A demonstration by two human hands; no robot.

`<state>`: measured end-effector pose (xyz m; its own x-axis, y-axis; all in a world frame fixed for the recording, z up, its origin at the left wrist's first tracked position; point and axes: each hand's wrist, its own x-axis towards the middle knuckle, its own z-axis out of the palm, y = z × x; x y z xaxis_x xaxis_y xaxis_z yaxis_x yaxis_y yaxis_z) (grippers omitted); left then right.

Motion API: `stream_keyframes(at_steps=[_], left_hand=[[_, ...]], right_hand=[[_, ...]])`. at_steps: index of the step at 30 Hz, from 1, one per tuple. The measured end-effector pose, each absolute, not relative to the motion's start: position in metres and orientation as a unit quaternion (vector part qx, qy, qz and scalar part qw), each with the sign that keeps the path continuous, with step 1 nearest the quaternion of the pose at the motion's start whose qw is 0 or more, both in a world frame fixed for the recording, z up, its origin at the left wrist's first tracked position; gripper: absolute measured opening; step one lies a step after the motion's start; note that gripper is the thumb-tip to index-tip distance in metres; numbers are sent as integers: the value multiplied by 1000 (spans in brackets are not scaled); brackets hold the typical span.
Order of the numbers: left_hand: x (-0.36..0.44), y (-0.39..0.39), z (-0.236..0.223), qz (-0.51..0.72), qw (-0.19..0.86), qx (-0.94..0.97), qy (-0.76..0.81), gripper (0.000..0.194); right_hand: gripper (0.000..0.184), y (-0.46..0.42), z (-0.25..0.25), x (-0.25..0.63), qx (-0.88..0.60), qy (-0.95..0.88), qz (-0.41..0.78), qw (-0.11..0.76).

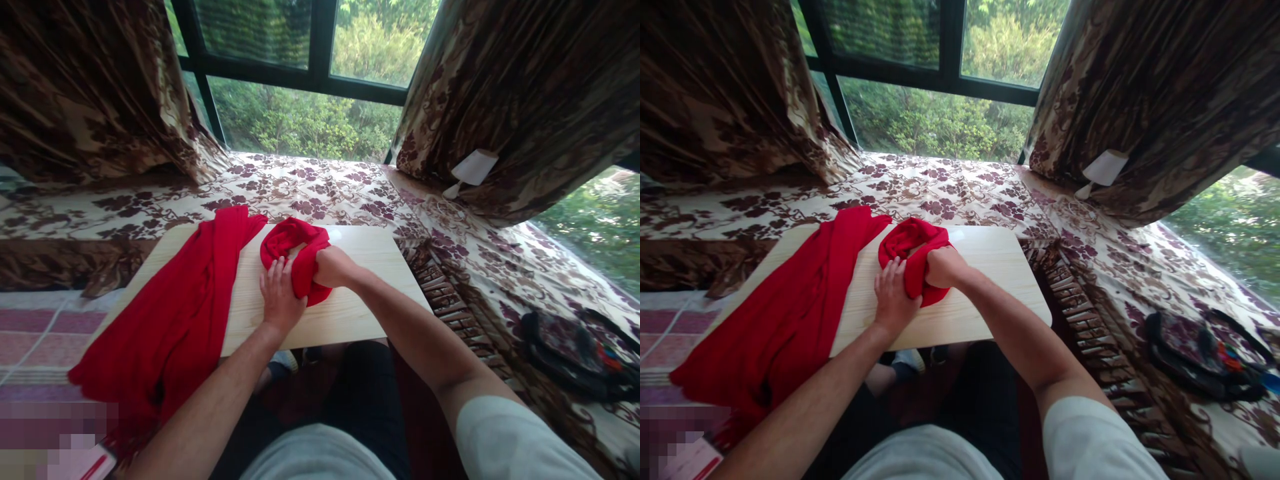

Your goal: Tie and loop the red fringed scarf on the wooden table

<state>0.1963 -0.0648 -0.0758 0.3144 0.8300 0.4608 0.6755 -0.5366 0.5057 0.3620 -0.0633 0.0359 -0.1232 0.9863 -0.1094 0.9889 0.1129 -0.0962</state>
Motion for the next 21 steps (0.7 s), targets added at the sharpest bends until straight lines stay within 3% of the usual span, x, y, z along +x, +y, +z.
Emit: stream_keyframes(at_steps=[6, 10, 14, 16, 18, 21], left_hand=[[194, -62, -77, 349, 108, 789, 494, 94], [196, -57, -80, 363, 131, 766, 514, 98], [193, -45, -77, 388, 192, 783, 447, 82], [191, -37, -74, 407, 226, 778, 423, 69], [190, -28, -73, 430, 268, 756, 414, 57], [195, -16, -76, 470, 379, 665, 440, 50]], right_hand=[[21, -62, 66, 372, 649, 746, -145, -35], [13, -72, 72, 382, 620, 733, -271, -70], [6, -89, 60, 396, 600, 657, -451, -76], [6, -99, 51, 403, 587, 598, -532, -123], [13, -109, 43, 407, 579, 552, -574, -176], [38, -124, 37, 408, 582, 538, -574, -206]])
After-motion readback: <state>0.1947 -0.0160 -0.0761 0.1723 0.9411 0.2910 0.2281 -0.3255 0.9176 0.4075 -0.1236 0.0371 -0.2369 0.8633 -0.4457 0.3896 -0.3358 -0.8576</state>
